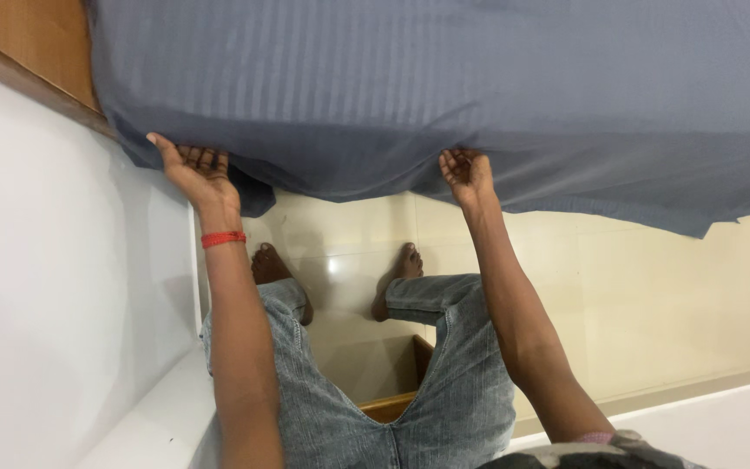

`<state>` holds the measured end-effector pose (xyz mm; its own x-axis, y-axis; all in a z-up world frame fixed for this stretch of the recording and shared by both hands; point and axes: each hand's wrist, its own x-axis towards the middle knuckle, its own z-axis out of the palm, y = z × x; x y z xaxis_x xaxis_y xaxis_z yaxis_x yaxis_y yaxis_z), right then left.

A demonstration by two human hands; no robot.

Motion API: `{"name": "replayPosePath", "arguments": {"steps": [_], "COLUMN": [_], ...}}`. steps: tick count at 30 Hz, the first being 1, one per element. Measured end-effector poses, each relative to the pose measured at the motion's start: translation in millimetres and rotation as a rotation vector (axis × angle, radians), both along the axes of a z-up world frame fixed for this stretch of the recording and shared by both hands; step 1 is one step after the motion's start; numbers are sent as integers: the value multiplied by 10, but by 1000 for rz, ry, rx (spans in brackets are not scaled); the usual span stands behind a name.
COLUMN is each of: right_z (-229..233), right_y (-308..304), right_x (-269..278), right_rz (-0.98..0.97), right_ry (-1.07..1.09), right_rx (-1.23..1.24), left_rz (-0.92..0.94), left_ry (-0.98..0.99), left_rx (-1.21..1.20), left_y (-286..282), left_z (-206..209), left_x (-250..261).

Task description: The person kneels beside a wooden bed and smooths a gray fitted sheet over the mattress. They pull and tuck the sheet around the corners and edges, repeatedly adjusting and flattening the surface to fit the mattress snugly.

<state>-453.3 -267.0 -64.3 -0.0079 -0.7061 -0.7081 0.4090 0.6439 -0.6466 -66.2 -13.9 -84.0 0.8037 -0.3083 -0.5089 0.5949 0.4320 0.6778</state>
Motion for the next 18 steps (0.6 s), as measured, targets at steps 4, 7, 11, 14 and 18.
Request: {"name": "replayPosePath", "arguments": {"steps": [4, 7, 11, 14, 18], "right_z": [151, 121, 113, 136, 152], "right_y": [56, 105, 91, 62, 66], "right_x": [28, -34, -144, -228, -337], "right_rz": [-102, 2, 9, -5, 29], "right_ry": [20, -3, 159, 166, 155], "right_rx": [-13, -70, -27, -30, -61], "left_rz": [-5, 0, 9, 8, 8], "left_ry": [11, 20, 9, 1, 2], "left_rx": [12, 1, -5, -15, -6], "left_y": [9, 19, 24, 28, 24], "left_z": [176, 189, 149, 143, 104], "left_x": [-18, -33, -57, -65, -58]}}
